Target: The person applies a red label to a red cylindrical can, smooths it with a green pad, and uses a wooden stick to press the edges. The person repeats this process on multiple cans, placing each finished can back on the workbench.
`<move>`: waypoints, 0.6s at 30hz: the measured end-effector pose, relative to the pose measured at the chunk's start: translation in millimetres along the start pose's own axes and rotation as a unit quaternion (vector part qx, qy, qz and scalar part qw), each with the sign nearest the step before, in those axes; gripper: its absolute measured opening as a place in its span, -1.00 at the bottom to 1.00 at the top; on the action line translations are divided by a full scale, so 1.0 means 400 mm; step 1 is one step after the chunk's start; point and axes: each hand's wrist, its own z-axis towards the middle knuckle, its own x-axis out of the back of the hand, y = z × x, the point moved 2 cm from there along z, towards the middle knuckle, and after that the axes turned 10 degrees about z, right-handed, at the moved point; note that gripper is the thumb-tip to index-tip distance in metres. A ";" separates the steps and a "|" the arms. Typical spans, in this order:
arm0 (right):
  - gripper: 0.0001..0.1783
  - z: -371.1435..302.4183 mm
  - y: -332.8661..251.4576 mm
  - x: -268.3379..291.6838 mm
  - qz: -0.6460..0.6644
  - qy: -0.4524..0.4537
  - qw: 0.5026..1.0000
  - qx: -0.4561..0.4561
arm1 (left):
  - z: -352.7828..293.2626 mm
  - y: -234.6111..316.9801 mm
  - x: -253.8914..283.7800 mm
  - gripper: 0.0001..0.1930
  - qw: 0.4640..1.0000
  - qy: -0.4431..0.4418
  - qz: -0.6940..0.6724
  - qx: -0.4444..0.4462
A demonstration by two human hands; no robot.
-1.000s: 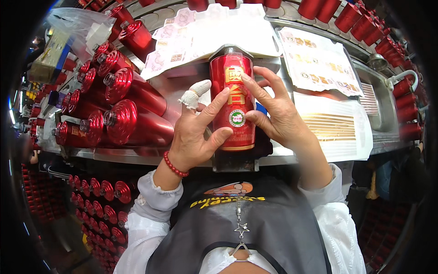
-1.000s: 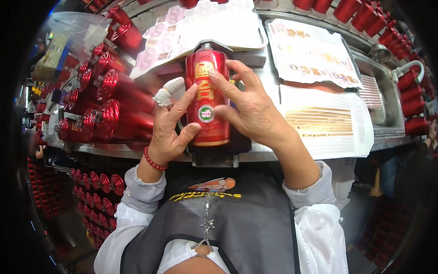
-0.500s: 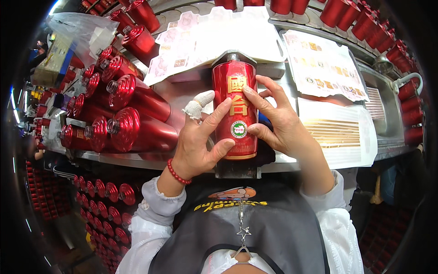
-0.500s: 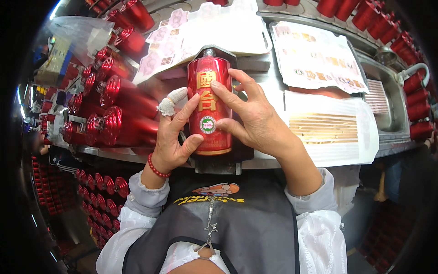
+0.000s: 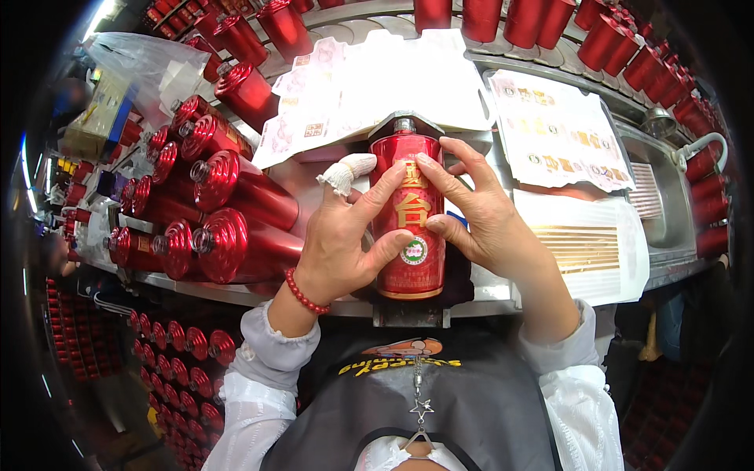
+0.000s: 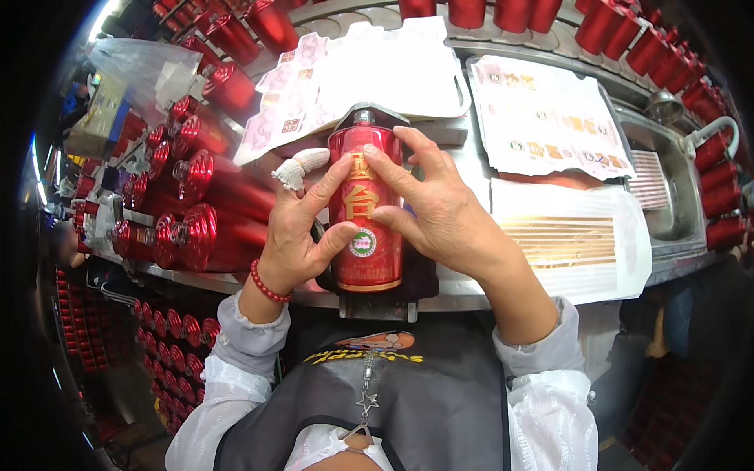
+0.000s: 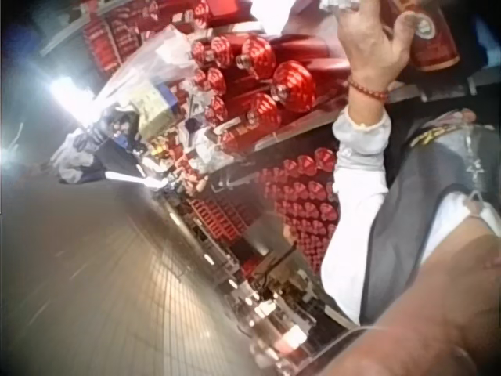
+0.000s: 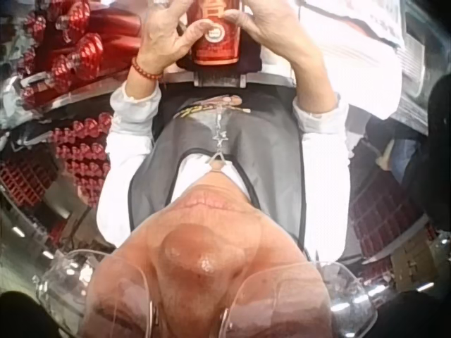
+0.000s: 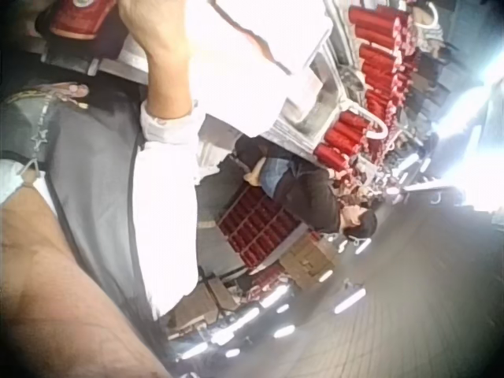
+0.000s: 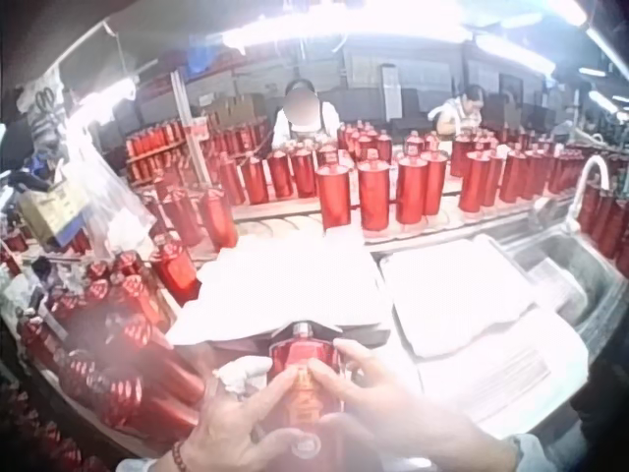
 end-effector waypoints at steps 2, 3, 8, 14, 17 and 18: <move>-0.26 0.000 0.000 0.000 0.001 0.000 1.000 0.003 | -0.003 -0.004 -0.003 -0.28 1.000 0.004 -0.002 -0.008; -0.26 0.001 0.002 0.000 0.003 0.000 1.000 0.003 | -0.002 -0.005 -0.005 -0.28 1.000 0.007 -0.001 -0.011; -0.26 0.001 0.004 0.001 0.031 0.011 0.999 0.000 | -0.002 -0.013 -0.008 -0.27 1.000 0.008 0.003 -0.021; -0.15 -0.009 0.010 0.012 0.058 -0.010 0.998 -0.026 | -0.005 -0.024 -0.013 -0.23 0.999 -0.003 -0.038 -0.007; -0.07 -0.029 0.011 0.017 0.089 -0.014 0.995 -0.042 | -0.008 -0.026 -0.010 -0.21 0.999 -0.014 -0.046 -0.013; -0.06 -0.034 0.013 0.015 0.094 -0.014 0.995 -0.041 | -0.008 -0.026 -0.008 -0.21 0.998 -0.017 -0.053 -0.010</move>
